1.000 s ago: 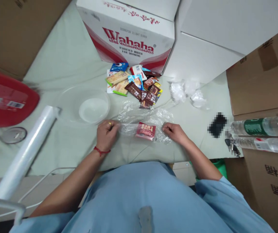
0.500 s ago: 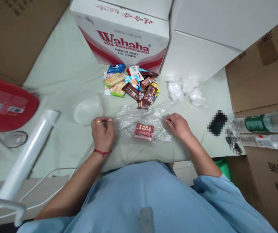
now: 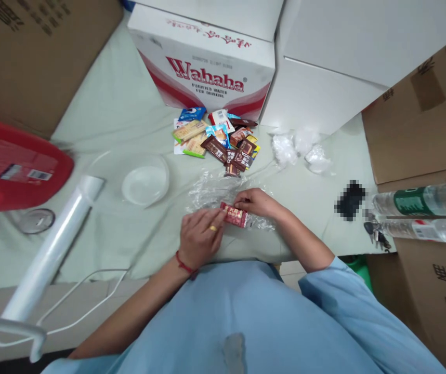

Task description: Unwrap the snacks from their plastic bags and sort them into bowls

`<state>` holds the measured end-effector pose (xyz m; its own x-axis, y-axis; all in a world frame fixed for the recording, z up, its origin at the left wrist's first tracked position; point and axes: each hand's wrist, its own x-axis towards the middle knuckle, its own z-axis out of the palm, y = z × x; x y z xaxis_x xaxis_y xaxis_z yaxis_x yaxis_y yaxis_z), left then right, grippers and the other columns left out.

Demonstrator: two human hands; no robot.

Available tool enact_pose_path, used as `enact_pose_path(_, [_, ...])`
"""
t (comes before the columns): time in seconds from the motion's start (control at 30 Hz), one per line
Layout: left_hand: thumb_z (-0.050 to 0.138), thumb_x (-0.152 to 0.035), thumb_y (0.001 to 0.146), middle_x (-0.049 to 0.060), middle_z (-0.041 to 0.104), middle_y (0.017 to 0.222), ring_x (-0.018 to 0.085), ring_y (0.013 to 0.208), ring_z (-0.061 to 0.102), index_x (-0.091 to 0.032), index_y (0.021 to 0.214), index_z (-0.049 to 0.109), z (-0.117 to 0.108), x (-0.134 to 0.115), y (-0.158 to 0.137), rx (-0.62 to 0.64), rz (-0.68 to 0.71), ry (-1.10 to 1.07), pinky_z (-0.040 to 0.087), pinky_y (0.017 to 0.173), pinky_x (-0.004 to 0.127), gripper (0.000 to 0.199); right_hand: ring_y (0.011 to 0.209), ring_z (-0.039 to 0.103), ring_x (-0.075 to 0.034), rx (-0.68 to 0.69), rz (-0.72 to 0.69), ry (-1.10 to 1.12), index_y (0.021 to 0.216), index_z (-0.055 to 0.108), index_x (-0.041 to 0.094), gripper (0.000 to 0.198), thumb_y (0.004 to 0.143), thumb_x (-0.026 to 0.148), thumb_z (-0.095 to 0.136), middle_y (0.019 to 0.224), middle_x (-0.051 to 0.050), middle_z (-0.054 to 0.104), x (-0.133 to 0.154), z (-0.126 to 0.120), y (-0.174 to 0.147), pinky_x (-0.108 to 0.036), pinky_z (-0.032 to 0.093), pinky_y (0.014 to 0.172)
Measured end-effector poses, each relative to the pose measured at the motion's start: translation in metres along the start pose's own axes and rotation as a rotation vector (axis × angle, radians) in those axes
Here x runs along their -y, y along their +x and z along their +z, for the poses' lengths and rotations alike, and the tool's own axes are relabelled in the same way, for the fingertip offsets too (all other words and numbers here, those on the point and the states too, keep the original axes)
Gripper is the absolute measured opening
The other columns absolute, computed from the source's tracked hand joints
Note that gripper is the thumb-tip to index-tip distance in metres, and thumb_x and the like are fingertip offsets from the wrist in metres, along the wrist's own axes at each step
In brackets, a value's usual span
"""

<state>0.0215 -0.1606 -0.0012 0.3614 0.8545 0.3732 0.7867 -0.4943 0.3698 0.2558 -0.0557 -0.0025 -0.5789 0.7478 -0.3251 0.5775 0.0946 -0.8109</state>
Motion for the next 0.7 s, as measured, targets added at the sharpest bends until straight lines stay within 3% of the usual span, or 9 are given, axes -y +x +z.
enact_pose_path(0.07, [0.052,-0.020,0.097,0.012,0.076,0.129,0.029,0.113,0.068,-0.025,0.137,0.067,0.009,-0.005,0.007,0.126,0.037,-0.006,0.043,0.092,0.047,0.043,0.075,0.060,-0.014,-0.026,0.011,-0.073,0.092,0.076,0.016,0.012,0.095,0.020,0.066,0.080,0.000,0.071,0.002,-0.003,-0.001,-0.024,0.041,0.072])
enact_pose_path(0.13, [0.050,-0.019,0.097,0.013,0.075,0.131,0.029,0.109,0.068,-0.024,0.136,0.069,0.016,-0.007,0.014,0.198,0.041,0.003,0.043,0.088,0.047,0.044,0.084,0.062,-0.018,-0.146,0.010,-0.214,0.101,0.077,0.016,0.012,0.095,0.020,0.067,0.091,-0.004,0.074,0.006,-0.008,0.000,-0.027,0.044,0.079])
enact_pose_path(0.27, [0.051,-0.019,0.097,0.014,0.077,0.128,0.030,0.103,0.069,-0.023,0.128,0.074,0.022,-0.009,0.019,0.192,0.049,0.052,0.042,0.084,0.047,0.039,0.113,0.055,-0.031,-0.398,0.009,-0.540,0.133,0.069,0.017,0.040,0.095,0.030,0.071,0.123,-0.015,0.069,0.012,-0.019,0.010,-0.041,0.045,0.098])
enact_pose_path(0.37, [0.052,-0.019,0.097,0.013,0.079,0.123,0.029,0.099,0.069,-0.023,0.125,0.075,0.021,-0.011,0.019,0.175,0.065,0.086,0.042,0.082,0.046,0.036,0.114,0.054,-0.035,-0.356,0.086,-0.611,0.138,0.065,0.016,0.055,0.088,0.034,0.079,0.119,-0.018,0.071,0.014,-0.023,0.021,-0.043,0.046,0.095])
enact_pose_path(0.5, [0.053,-0.019,0.097,0.013,0.079,0.122,0.028,0.097,0.069,-0.021,0.125,0.075,0.020,-0.014,0.019,0.180,0.066,0.085,0.042,0.082,0.046,0.036,0.096,0.062,-0.029,-0.250,0.171,-0.548,0.112,0.074,0.017,0.022,0.091,0.021,0.072,0.089,-0.010,0.073,0.019,-0.026,0.029,-0.034,0.044,0.082])
enact_pose_path(0.57, [0.052,-0.018,0.098,0.014,0.079,0.123,0.028,0.098,0.068,-0.020,0.126,0.075,0.020,-0.015,0.019,0.181,0.062,0.079,0.042,0.082,0.046,0.036,0.086,0.063,-0.024,-0.207,0.125,-0.486,0.102,0.075,0.018,0.013,0.093,0.018,0.066,0.084,-0.007,0.073,0.025,-0.026,0.024,-0.030,0.041,0.077])
enact_pose_path(0.7, [0.051,-0.017,0.099,0.013,0.079,0.121,0.028,0.096,0.068,-0.019,0.120,0.076,0.020,-0.016,0.018,0.162,0.069,0.089,0.042,0.080,0.046,0.033,0.086,0.064,-0.020,-0.166,-0.083,-0.405,0.108,0.074,0.020,0.019,0.096,0.016,0.060,0.094,-0.005,0.073,0.042,-0.012,-0.005,-0.027,0.042,0.075])
